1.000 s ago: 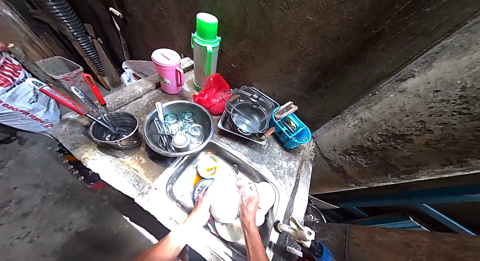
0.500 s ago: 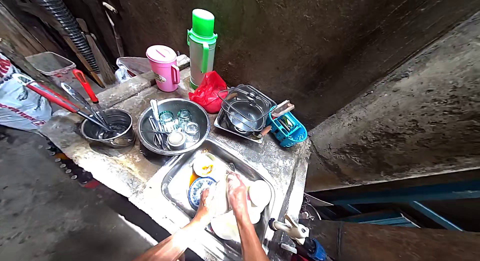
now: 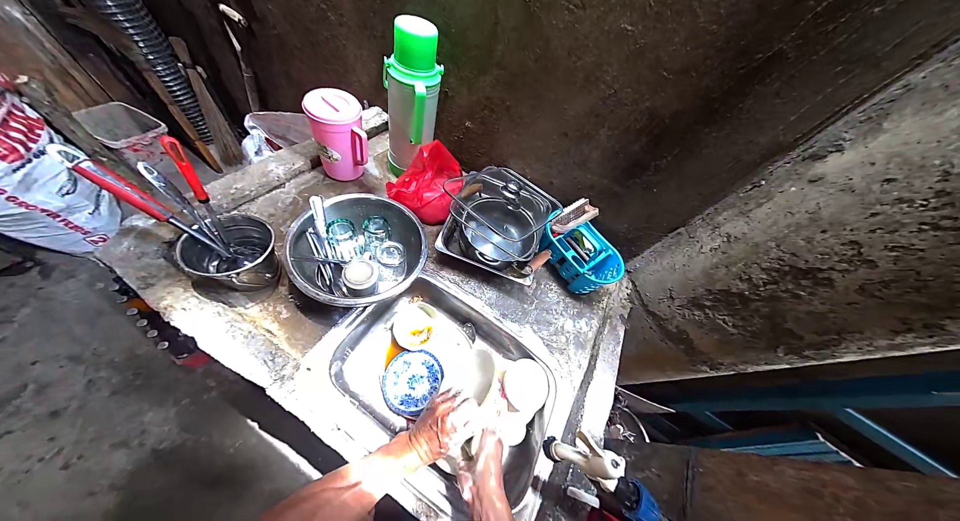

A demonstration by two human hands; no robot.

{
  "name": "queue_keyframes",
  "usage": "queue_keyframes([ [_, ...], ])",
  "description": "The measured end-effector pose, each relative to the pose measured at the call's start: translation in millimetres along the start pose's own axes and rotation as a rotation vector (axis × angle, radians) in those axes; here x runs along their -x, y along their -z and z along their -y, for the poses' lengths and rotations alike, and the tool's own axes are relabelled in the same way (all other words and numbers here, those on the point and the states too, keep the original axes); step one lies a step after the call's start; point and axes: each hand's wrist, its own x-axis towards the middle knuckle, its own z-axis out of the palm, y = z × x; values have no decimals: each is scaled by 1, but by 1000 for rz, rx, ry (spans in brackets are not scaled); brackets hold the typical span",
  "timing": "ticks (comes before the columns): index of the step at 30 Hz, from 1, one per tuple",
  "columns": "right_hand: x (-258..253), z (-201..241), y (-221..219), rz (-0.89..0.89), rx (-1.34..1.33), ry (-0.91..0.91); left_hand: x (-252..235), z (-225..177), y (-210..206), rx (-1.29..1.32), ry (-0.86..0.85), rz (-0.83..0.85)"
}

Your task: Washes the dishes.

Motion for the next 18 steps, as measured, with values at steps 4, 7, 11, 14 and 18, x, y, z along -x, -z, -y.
queue_keyframes([
  [4, -18, 12, 41, -173, 229, 204, 19, -6, -1, -12, -77, 123],
  [7, -31, 16, 54, -257, 379, 418, 22, -19, 2, -44, -48, 310],
  [11, -40, 27, 48, -167, 708, 503, 18, -20, 11, 68, 125, 783],
  [14, -44, 33, 38, -140, 801, 521, 29, -8, 13, 37, 50, 676],
  [18, -36, 36, 28, -58, 741, 490, 21, 40, 49, -150, 707, 514],
])
